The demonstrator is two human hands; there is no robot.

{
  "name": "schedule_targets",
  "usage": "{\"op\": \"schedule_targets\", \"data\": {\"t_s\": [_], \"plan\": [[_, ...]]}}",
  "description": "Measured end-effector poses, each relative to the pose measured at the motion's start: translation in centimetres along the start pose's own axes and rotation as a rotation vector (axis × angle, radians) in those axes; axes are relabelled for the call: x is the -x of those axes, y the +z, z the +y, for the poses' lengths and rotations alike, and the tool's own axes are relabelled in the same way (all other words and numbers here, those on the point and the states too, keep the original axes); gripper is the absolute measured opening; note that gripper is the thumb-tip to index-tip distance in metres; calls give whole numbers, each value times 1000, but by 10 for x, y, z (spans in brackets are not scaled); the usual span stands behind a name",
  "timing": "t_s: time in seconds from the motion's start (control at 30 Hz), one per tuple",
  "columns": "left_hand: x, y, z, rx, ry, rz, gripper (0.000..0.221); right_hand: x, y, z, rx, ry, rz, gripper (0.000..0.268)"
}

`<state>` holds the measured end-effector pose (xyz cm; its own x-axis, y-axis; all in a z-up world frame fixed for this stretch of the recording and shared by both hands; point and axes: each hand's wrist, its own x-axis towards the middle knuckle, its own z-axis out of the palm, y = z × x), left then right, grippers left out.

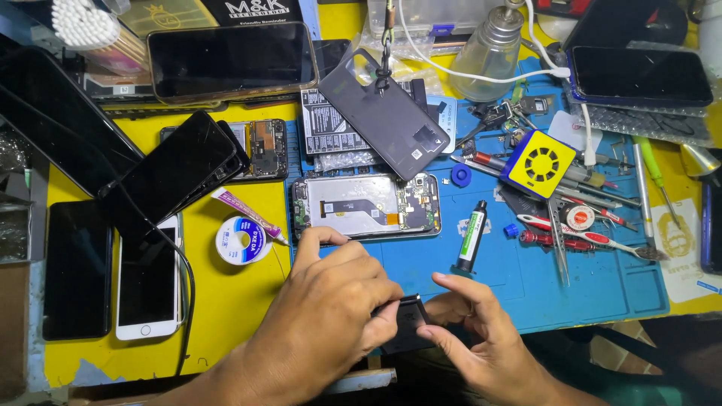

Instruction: Preparing a replacement battery for a mobile phone repair, including cleaning and applying adhesive/UV curing.

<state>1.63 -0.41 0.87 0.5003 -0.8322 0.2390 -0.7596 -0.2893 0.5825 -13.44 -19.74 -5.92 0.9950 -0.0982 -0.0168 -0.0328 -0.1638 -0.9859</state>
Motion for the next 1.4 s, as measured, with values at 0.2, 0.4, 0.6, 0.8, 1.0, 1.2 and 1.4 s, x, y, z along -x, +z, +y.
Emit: {"op": "schedule_targets", "data": {"t_s": [0.2, 0.4, 0.6, 0.8, 1.0, 1.2, 1.4], "plan": [[-3, -6, 1, -11, 37, -40, 14, 0, -1, -5, -1, 77, 13, 67], [-11, -5, -4, 24, 32, -172, 12, -2, -3, -9, 59, 16, -1, 67], [-14, -7, -5, 32, 64, -192, 12, -6, -3, -15, 69, -12, -24, 67], [-14, -2, 0, -199, 176, -66, 18, -7, -1, -16, 48, -12, -33, 67], [-6, -12, -10, 10, 105, -116, 10, 1, 1, -10, 17, 112, 43, 71], [1, -7, -15, -6, 104, -65, 8, -3, 2, -13, -15, 110, 25, 68], [-8, -12, -26, 167, -46, -94, 7, -13, 0, -15, -92, 244, 70, 68]]}}
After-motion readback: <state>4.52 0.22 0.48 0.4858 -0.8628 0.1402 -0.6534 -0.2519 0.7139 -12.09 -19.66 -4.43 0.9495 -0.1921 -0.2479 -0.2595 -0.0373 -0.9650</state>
